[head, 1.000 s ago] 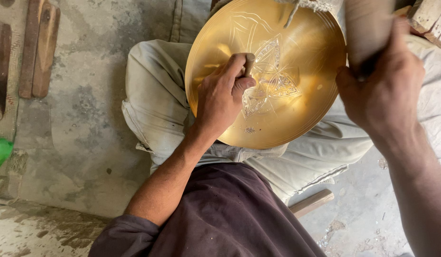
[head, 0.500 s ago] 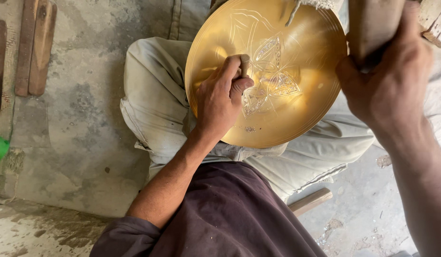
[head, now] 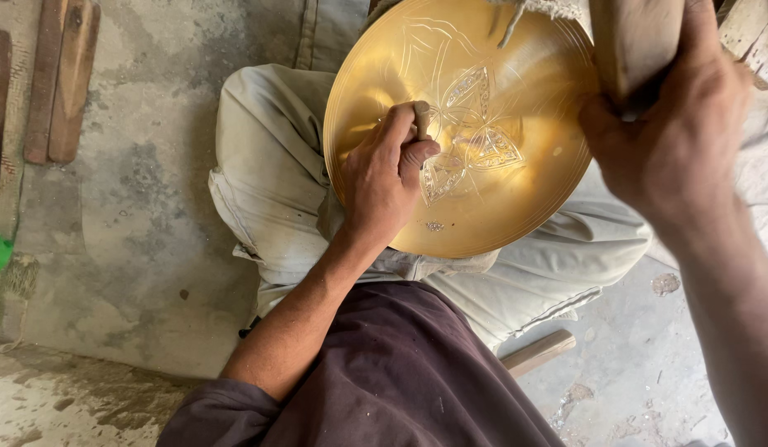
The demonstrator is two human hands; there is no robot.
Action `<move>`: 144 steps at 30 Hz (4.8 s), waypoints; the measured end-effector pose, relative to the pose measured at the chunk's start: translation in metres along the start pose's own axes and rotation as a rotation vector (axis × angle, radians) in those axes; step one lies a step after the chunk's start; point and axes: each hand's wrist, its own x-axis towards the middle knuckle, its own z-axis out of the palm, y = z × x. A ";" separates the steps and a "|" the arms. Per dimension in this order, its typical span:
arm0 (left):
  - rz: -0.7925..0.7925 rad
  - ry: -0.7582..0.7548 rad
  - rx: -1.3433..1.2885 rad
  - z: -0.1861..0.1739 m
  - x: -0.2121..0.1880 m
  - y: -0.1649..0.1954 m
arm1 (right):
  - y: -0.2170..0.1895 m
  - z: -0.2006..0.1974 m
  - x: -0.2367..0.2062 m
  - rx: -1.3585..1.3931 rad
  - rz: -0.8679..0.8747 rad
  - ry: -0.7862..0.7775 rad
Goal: The person sits cross-legged on the floor with a brass disc resting on their lap. They hold a punch against the pre-drawn floral pattern and strike it with a wooden mallet, repositioning the punch repeatedly to emboss the design into the brass.
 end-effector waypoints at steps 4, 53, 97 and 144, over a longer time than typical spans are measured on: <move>-0.010 0.009 0.030 0.000 -0.001 0.002 | 0.002 0.001 0.000 -0.305 -0.141 0.019; -0.066 0.087 -0.067 0.005 -0.021 0.008 | -0.008 -0.001 0.013 -0.155 -0.095 -0.062; -0.139 0.092 -0.102 0.009 -0.025 0.007 | -0.005 -0.001 0.009 -0.269 -0.106 -0.032; -0.038 0.038 -0.045 0.005 -0.033 0.012 | -0.009 -0.004 0.002 -0.518 -0.253 -0.085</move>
